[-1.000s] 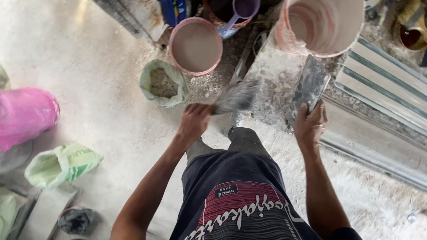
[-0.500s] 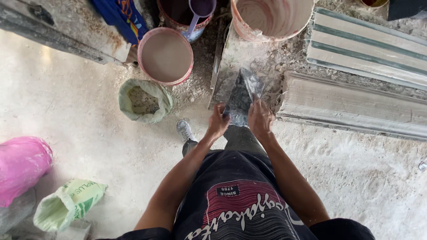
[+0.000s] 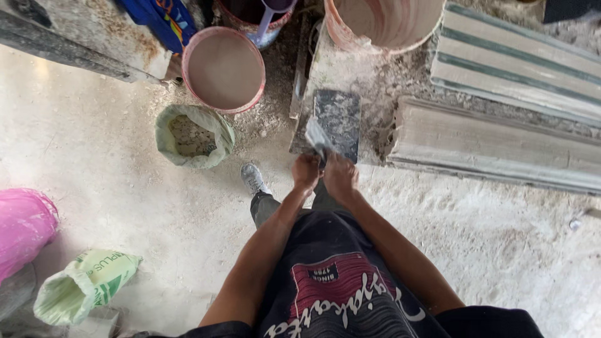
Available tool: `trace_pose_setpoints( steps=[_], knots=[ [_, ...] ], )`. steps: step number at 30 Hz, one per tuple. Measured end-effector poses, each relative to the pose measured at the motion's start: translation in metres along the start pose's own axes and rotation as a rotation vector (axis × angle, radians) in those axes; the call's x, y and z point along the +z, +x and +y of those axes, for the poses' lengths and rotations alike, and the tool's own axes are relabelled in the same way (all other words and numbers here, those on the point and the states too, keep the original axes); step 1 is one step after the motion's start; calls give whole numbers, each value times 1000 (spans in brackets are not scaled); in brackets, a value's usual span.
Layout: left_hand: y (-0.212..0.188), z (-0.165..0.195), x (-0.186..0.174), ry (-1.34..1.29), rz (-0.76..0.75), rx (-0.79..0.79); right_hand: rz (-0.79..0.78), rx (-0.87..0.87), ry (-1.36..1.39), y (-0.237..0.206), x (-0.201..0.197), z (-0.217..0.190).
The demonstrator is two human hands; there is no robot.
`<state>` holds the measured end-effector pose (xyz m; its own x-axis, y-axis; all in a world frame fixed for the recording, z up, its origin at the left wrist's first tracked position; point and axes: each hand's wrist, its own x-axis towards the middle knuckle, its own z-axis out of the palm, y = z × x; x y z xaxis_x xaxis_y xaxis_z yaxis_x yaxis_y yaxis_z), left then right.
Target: The person rubs a flat dark stone slab back and forth along grooved molding strips on a workbench, sanding their surfaces. They then carry the slab to a bucket, scrub and rinse it in the water, scrape its surface with a knife, and hold two slabs before setting them on the bench.
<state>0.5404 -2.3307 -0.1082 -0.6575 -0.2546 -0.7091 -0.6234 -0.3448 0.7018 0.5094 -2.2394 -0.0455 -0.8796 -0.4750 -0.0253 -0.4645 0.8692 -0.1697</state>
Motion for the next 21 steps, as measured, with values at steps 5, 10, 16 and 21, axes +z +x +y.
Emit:
trace_pose_setpoints(
  steps=[5,10,16,21],
  knots=[
    [-3,6,14,124,120,-40,0,71,-45,47,-4,8],
    [-3,-6,14,317,311,345,-16,29,-188,42,-6,3],
    [-9,-6,9,158,146,-3,-108,214,-39,77,-9,11],
    [-8,0,10,220,197,214,266,-59,-241,59,-12,-1]
  ],
)
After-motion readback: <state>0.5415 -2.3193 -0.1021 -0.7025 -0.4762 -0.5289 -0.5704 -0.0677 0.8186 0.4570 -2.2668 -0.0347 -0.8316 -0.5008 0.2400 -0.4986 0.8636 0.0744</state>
